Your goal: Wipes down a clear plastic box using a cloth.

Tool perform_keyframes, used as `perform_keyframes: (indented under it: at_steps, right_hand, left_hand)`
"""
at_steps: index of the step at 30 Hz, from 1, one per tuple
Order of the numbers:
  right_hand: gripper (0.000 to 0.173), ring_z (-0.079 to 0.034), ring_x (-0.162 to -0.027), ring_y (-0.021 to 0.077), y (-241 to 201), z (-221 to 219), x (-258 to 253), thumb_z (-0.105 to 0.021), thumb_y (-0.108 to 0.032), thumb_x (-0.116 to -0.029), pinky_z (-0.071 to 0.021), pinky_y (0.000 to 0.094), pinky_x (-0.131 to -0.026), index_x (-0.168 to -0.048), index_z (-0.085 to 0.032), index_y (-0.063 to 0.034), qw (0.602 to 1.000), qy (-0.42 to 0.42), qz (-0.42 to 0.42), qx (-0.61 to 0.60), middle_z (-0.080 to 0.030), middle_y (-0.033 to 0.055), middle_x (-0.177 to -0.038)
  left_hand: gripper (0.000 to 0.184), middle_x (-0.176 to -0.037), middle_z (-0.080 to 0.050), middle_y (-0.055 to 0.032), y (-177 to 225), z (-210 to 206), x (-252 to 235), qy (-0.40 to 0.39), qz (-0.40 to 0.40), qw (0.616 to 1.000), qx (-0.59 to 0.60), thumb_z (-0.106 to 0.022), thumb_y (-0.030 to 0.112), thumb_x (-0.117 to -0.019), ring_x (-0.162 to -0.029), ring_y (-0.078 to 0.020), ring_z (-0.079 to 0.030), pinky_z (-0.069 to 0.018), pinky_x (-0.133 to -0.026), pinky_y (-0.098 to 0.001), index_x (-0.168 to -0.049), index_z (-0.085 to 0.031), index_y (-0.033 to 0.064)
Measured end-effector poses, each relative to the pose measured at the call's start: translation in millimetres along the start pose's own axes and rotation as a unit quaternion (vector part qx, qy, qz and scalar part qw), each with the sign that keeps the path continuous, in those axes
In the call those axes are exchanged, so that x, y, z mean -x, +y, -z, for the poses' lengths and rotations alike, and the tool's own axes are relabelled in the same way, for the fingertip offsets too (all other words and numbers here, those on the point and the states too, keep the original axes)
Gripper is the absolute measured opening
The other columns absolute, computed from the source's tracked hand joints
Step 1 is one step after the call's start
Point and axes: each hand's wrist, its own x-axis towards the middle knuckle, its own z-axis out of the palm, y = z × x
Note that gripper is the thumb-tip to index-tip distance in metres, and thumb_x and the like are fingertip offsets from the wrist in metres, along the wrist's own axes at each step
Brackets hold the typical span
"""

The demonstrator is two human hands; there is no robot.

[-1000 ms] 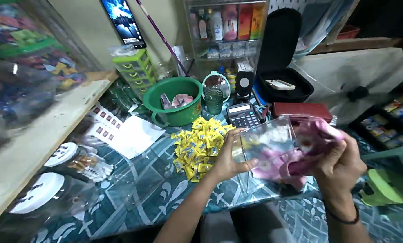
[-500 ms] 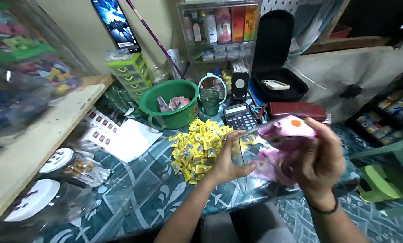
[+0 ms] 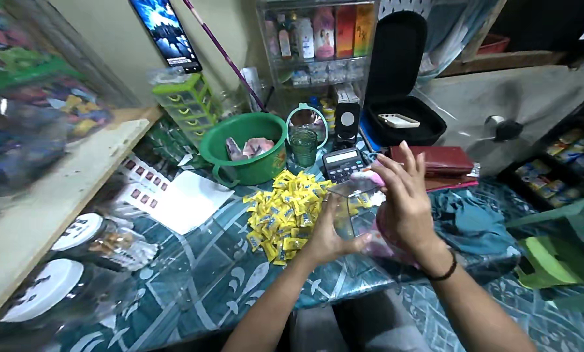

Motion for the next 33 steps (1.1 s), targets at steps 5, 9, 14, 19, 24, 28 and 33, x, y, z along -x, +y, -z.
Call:
perform_keyframes:
  at_steps: [5, 9, 14, 19, 24, 28, 33]
  right_hand:
    - [0.043, -0.058, -0.133, 0.0361, -31.1, -38.1, 64.4, -0.052, 0.003, -0.0939, -0.0493, 0.0421, -0.109, -0.136, -0.06, 0.0066, 0.992, -0.087, -0.042, -0.081, -0.063, 0.0221, -0.138]
    - [0.043, -0.066, -0.116, 0.0428, -23.8, -37.0, 58.4, -0.06, -0.008, -0.0969, -0.0547, 0.0512, -0.096, -0.138, -0.06, 0.0054, 0.974, -0.16, -0.149, -0.065, -0.064, 0.0238, -0.134]
    - [0.035, -0.067, -0.116, 0.032, -36.2, -45.3, 35.8, -0.057, -0.001, -0.0958, -0.0541, 0.0384, -0.101, -0.128, -0.065, 0.0078, 0.946, -0.158, -0.171, -0.223, -0.065, 0.0265, -0.127]
    - [0.037, -0.066, -0.12, 0.0345, -24.6, -28.0, 55.1, -0.064, -0.002, -0.0934, -0.0525, 0.0471, -0.103, -0.13, -0.064, 0.0055, 0.905, -0.366, -0.135, -0.169, -0.063, 0.0238, -0.134]
    - [0.029, -0.066, -0.102, 0.0509, -15.7, -24.5, 62.9, -0.067, -0.003, -0.0892, -0.056, 0.0607, -0.08, -0.117, -0.072, 0.0006, 0.951, -0.286, -0.119, -0.003, -0.068, 0.0283, -0.117]
    - [0.027, -0.071, -0.092, 0.0413, -10.2, -16.9, 50.3, -0.062, -0.011, -0.0968, -0.0579, 0.0561, -0.08, -0.12, -0.068, 0.0024, 0.94, -0.256, -0.222, -0.041, -0.07, 0.0252, -0.104]
    - [0.019, -0.068, -0.094, 0.0316, -3.5, -25.0, 27.6, -0.065, -0.008, -0.0946, -0.058, 0.0367, -0.083, -0.106, -0.072, 0.0053, 0.991, 0.052, -0.12, 0.007, -0.067, 0.0261, -0.106]
  left_hand:
    - [0.12, -0.141, -0.048, -0.028, -1.5, 5.2, -4.2, 0.014, 0.027, 0.999, 0.021, -0.08, 0.059, -0.0715, -0.126, -0.0176, -0.055, -0.0479, -0.104, -0.0291, -0.148, -0.027, -0.0166]
    - [0.114, -0.149, -0.042, -0.0295, -2.5, 2.4, -3.7, -0.004, 0.014, 1.0, 0.013, -0.081, 0.052, -0.0733, -0.138, -0.0238, -0.046, -0.0413, -0.113, -0.0351, -0.151, -0.028, -0.0125]
    - [0.12, -0.149, -0.039, -0.0354, -8.0, 3.5, -0.3, 0.003, -0.008, 1.0, -0.009, -0.069, 0.062, -0.0789, -0.14, -0.0246, -0.045, -0.037, -0.116, -0.0326, -0.149, -0.018, -0.021]
    - [0.11, -0.14, -0.05, -0.0338, -10.9, 0.5, -4.5, 0.013, -0.033, 0.999, -0.007, -0.072, 0.059, -0.0788, -0.128, -0.0302, -0.056, -0.0486, -0.105, -0.0381, -0.143, -0.032, -0.0211]
    - [0.105, -0.141, -0.049, -0.0324, -7.0, 1.9, -7.5, 0.007, -0.036, 0.999, -0.004, -0.071, 0.056, -0.0793, -0.128, -0.0297, -0.055, -0.0477, -0.105, -0.0389, -0.144, -0.035, -0.0188]
    - [0.102, -0.142, -0.048, -0.0312, -8.4, 0.3, -6.4, -0.002, -0.031, 0.999, -0.015, -0.072, 0.055, -0.0797, -0.129, -0.0309, -0.054, -0.0474, -0.106, -0.0403, -0.144, -0.037, -0.0161]
    - [0.105, -0.142, -0.047, -0.0327, -7.9, 3.0, -6.0, -0.005, -0.036, 0.999, -0.019, -0.067, 0.058, -0.0825, -0.13, -0.0314, -0.053, -0.046, -0.107, -0.0402, -0.146, -0.032, -0.0184]
